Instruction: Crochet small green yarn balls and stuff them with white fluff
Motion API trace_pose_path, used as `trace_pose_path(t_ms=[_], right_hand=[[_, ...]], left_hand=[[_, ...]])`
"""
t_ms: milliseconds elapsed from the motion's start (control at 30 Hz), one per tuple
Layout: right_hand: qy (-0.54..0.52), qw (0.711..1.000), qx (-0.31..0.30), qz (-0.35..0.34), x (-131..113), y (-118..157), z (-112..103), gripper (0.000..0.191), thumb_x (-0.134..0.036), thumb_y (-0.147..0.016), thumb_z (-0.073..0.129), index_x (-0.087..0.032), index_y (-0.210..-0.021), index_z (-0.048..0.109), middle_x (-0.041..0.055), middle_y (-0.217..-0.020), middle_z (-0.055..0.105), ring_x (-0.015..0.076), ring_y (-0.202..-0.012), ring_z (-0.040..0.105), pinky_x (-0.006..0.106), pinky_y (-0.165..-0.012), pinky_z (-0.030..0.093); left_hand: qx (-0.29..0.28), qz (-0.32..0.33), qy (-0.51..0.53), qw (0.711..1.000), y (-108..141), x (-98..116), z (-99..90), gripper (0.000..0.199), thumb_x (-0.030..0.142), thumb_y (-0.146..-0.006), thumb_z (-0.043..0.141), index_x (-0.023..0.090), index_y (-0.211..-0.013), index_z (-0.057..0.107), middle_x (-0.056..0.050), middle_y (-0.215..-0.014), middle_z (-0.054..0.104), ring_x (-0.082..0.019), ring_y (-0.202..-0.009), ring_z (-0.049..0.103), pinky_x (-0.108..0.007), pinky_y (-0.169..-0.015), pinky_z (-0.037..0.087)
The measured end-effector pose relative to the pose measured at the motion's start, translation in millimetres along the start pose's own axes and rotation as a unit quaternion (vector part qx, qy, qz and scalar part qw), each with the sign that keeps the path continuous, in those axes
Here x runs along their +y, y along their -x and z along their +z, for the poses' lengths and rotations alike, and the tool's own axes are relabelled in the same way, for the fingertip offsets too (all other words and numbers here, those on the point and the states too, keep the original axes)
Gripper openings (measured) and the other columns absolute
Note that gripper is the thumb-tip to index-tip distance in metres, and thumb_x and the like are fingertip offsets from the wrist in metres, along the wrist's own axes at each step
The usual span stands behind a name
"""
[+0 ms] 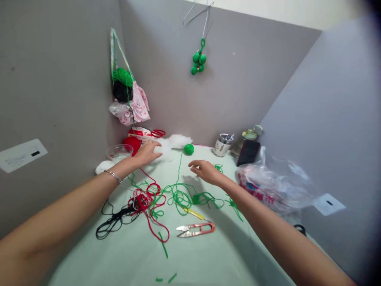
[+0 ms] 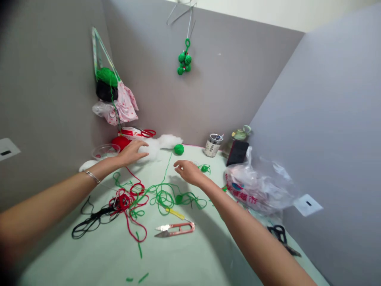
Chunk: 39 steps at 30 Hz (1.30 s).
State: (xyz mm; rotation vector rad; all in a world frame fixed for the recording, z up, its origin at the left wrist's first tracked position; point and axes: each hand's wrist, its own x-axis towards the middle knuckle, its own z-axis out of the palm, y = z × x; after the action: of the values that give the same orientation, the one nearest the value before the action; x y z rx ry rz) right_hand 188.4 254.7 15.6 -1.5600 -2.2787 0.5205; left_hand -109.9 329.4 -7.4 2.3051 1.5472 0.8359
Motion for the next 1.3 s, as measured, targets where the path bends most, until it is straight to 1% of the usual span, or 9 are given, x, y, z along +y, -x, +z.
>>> trace_pose_path(t_ms=[133,267,567,733,867,967,1067,1233,1300], right_hand=[[0.072,0.996,0.044,-0.006,-1,-67,0,0.032,-0.023,-0.095,0.061,-0.020,-0.125,0.068,0.0124,-0.120,0.073,0.0260,-0.112,0.066,0.037,-0.095,0.047],[0.137,0.987,0.087,-0.006,1,-134,5,0.051,-0.023,-0.092,0.068,-0.017,-0.141,0.056,0.0200,-0.140,0.060,0.0337,-0.131,0.054,0.047,-0.106,0.045],[0.174,0.977,0.126,0.006,23,-224,43,0.038,-0.037,-0.098,0.064,-0.017,-0.131,0.061,0.0109,-0.132,0.064,0.0245,-0.112,0.066,0.047,-0.094,0.059],[0.121,0.974,0.181,0.058,45,-241,25,0.033,-0.037,-0.100,0.060,-0.019,-0.128,0.062,0.0110,-0.129,0.066,0.0241,-0.111,0.066,0.045,-0.095,0.057],[0.072,0.975,0.203,0.045,58,-240,0,0.034,-0.027,-0.102,0.046,-0.018,-0.133,0.058,0.0163,-0.126,0.069,0.0317,-0.120,0.063,0.046,-0.100,0.049],[0.034,0.985,0.169,0.015,62,-233,-9,0.038,-0.026,-0.090,0.066,-0.019,-0.127,0.064,0.0161,-0.123,0.071,0.0343,-0.119,0.063,0.048,-0.101,0.046],[-0.028,0.992,0.116,-0.028,58,-225,-15,0.043,-0.027,-0.077,0.080,-0.019,-0.118,0.069,0.0144,-0.116,0.074,0.0320,-0.112,0.066,0.045,-0.099,0.049],[-0.145,0.975,0.124,-0.111,33,-211,-25,0.048,-0.039,-0.094,0.059,-0.022,-0.139,0.057,0.0143,-0.142,0.061,0.0249,-0.125,0.060,0.041,-0.101,0.049],[-0.179,0.969,0.090,-0.144,20,-206,-22,0.061,-0.036,-0.082,0.074,-0.025,-0.140,0.057,0.0111,-0.142,0.061,0.0209,-0.109,0.065,0.035,-0.091,0.053]], left_hand=[[-0.025,-0.005,-0.020,0.999,-24,-4,19.2,0.091,0.039,-0.069,0.089,0.019,-0.148,0.048,-0.019,-0.159,0.041,-0.040,-0.149,0.035,-0.055,-0.120,0.035],[-0.065,-0.007,-0.036,0.997,-31,-13,40.9,0.052,0.038,-0.094,0.068,0.019,-0.141,0.055,-0.014,-0.152,0.050,-0.034,-0.135,0.052,-0.060,-0.109,0.046],[-0.066,0.056,0.003,0.996,-48,-41,37.5,0.034,0.036,-0.099,0.062,0.019,-0.128,0.063,-0.012,-0.133,0.064,-0.024,-0.112,0.065,-0.046,-0.095,0.057],[0.004,0.044,0.088,0.995,-63,-38,31.6,0.036,0.033,-0.097,0.063,0.019,-0.130,0.062,-0.012,-0.133,0.065,-0.026,-0.116,0.064,-0.049,-0.100,0.054],[0.041,0.004,0.173,0.984,-79,-28,27.2,0.034,0.028,-0.088,0.063,0.019,-0.122,0.063,-0.007,-0.112,0.074,-0.027,-0.103,0.069,-0.040,-0.092,0.056],[0.057,-0.027,0.221,0.973,-91,-22,22.9,0.030,0.034,-0.081,0.067,0.018,-0.107,0.065,-0.006,-0.103,0.075,-0.027,-0.096,0.070,-0.037,-0.084,0.056],[0.057,-0.052,0.259,0.963,-97,-20,19.2,0.031,0.037,-0.077,0.070,0.019,-0.102,0.064,-0.006,-0.100,0.075,-0.025,-0.090,0.071,-0.035,-0.077,0.057],[0.043,-0.060,0.291,0.954,-98,-20,16.4,0.033,0.035,-0.072,0.073,0.019,-0.100,0.064,-0.004,-0.098,0.075,-0.024,-0.089,0.070,-0.034,-0.077,0.057],[0.041,-0.056,0.293,0.954,-98,-17,15.7,0.034,0.035,-0.073,0.073,0.018,-0.102,0.065,-0.005,-0.099,0.074,-0.025,-0.091,0.070,-0.036,-0.079,0.057]])
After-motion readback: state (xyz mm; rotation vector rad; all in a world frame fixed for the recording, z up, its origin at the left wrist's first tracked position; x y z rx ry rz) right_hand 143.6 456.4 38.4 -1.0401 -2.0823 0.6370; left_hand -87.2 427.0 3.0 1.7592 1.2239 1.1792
